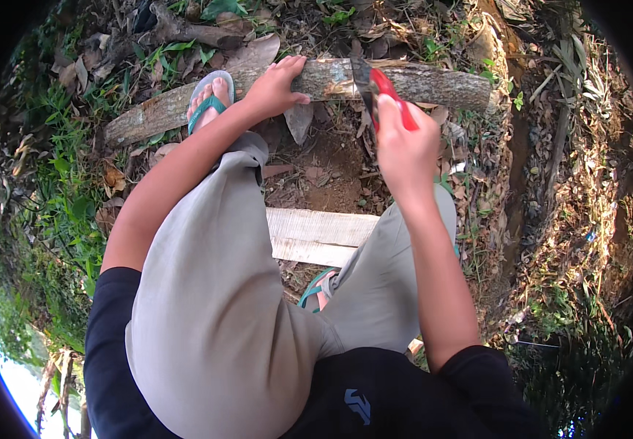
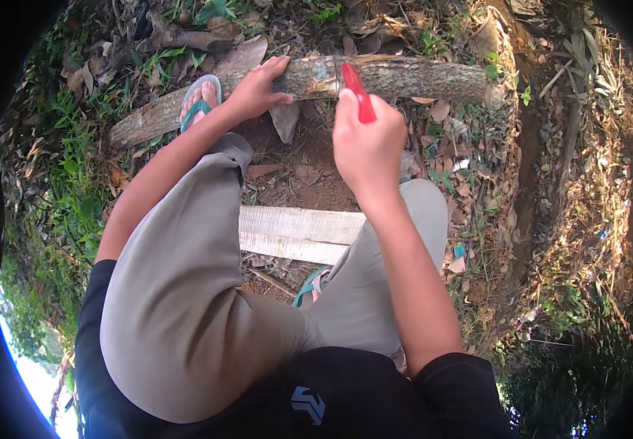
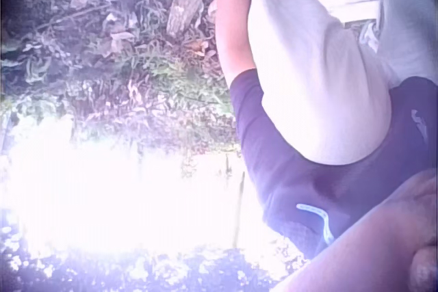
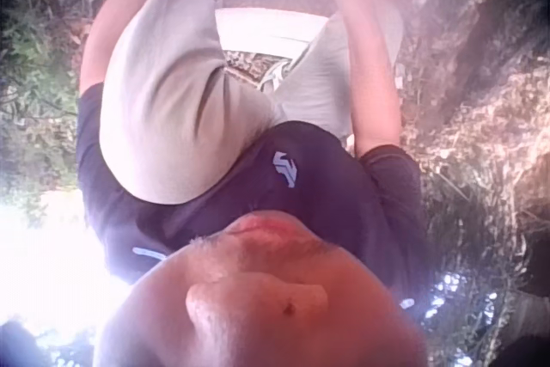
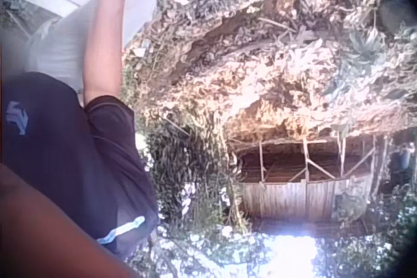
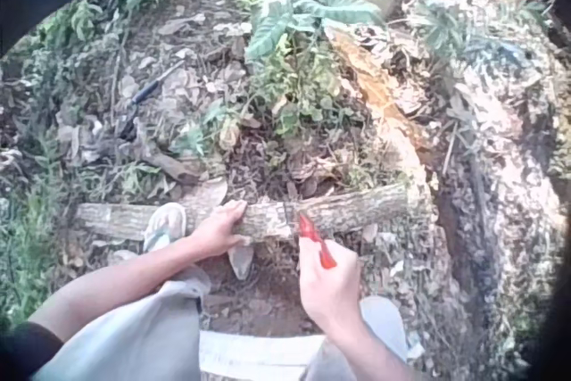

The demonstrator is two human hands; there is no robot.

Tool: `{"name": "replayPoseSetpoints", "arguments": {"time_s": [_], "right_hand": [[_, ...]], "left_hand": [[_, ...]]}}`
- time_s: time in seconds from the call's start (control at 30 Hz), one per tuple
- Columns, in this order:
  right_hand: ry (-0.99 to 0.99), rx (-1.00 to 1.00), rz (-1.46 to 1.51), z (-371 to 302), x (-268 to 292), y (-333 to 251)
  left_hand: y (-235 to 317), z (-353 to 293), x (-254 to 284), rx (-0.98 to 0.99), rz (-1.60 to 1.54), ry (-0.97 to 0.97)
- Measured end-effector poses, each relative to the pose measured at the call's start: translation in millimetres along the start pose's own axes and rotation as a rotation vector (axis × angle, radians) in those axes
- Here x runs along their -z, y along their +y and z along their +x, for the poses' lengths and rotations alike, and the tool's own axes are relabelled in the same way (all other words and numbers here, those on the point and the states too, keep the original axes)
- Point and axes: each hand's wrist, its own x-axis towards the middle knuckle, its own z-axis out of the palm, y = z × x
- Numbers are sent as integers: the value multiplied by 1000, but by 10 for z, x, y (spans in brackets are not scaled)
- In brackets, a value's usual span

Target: The person uses a hand saw to cut through several wooden boards while squatting on the ground.

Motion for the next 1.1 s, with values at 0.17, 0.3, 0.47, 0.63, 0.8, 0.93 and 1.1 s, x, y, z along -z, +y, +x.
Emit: {"name": "replayPoseSetpoints", "arguments": {"time_s": [0.17,0.3,0.47,0.63,0.8,0.93,1.1], "right_hand": [[69,-17,102,41,-258,283],[65,-15,107,-34,-285,325],[1,-61,117,12,-220,327],[53,27,40,239,-365,264],[218,133,-38,317,-789,353],[74,55,78,296,-380,522],[74,29,53,253,-452,423]], "left_hand": [[23,-29,23,61,75,-56],[13,-11,17,16,51,-53],[6,-64,-12,52,113,-83],[-29,-83,30,4,70,-31],[-50,-74,-5,1,97,-28],[-16,-64,-27,9,98,-12],[4,-88,-60,44,129,-40]]}}
